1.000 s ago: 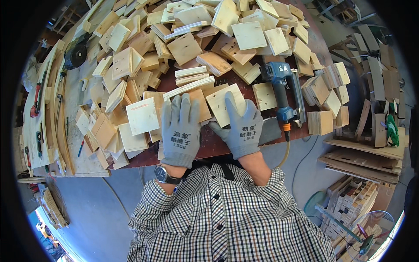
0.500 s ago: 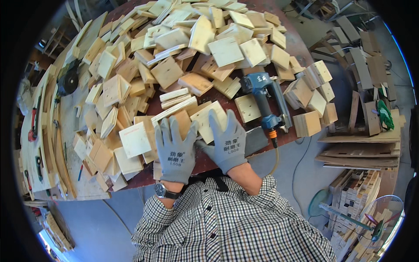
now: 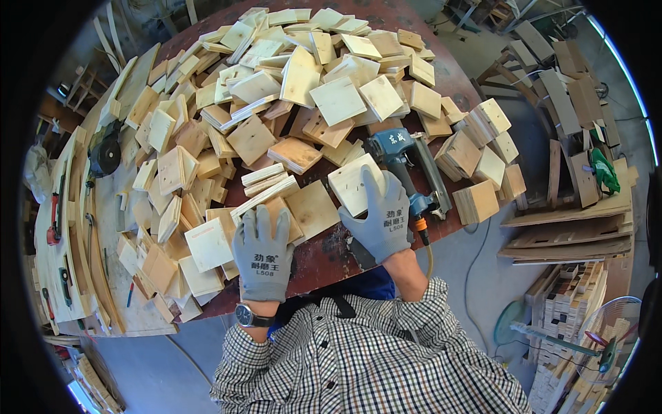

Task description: The person assembles small wooden boxes by hand, aligning pre-cut pieces and securing them with a pneumatic nail gun. They repeatedly pick up components, fit them together, and fasten joints, stacking completed units on the workbench.

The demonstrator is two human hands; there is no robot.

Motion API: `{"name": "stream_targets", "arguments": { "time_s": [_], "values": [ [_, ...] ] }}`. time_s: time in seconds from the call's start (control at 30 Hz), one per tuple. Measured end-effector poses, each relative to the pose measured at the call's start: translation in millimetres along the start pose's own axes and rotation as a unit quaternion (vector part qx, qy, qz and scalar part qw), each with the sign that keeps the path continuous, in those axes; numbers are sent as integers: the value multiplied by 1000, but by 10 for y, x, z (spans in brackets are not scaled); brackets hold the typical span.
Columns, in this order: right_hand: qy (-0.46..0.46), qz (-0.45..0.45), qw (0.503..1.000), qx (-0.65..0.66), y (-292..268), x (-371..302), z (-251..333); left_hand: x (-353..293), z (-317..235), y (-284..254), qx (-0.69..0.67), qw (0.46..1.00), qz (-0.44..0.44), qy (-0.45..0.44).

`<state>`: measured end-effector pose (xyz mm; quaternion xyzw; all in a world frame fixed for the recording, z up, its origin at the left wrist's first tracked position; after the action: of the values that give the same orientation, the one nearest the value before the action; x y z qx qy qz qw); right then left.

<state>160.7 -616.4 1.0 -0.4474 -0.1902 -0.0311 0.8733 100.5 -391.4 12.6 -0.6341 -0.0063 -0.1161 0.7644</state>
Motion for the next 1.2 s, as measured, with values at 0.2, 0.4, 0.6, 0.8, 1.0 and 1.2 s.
{"name": "stream_targets", "arguments": {
  "time_s": [0.2,0.4,0.6,0.8,1.0,1.2],
  "values": [
    [-18,1,999,-37,76,-59,-28,114,110,-59,-26,999,32,10],
    [-29,27,999,-18,74,-131,11,120,191,-136,-44,996,71,23],
    [-32,-22,999,1,62,-208,-2,51,276,-69,-114,993,24,12],
    [-23,10,997,-79,40,-270,100,86,468,-216,-201,979,14,42],
    [-118,-30,984,134,-328,-267,685,69,631,-254,-276,961,25,-3],
    [15,149,988,29,491,-460,830,118,578,-275,-300,954,29,-11]
  ]
}}
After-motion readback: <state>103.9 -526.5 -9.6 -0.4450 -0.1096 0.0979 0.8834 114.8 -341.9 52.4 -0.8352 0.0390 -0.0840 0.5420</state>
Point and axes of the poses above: each hand's wrist, its own x-axis towards the middle knuckle, its own y-axis out of the palm, z = x × y, the point moved 6 cm from there along x, towards the middle knuckle, and after that the axes turned 11 degrees about x, right-handed, at the moved point
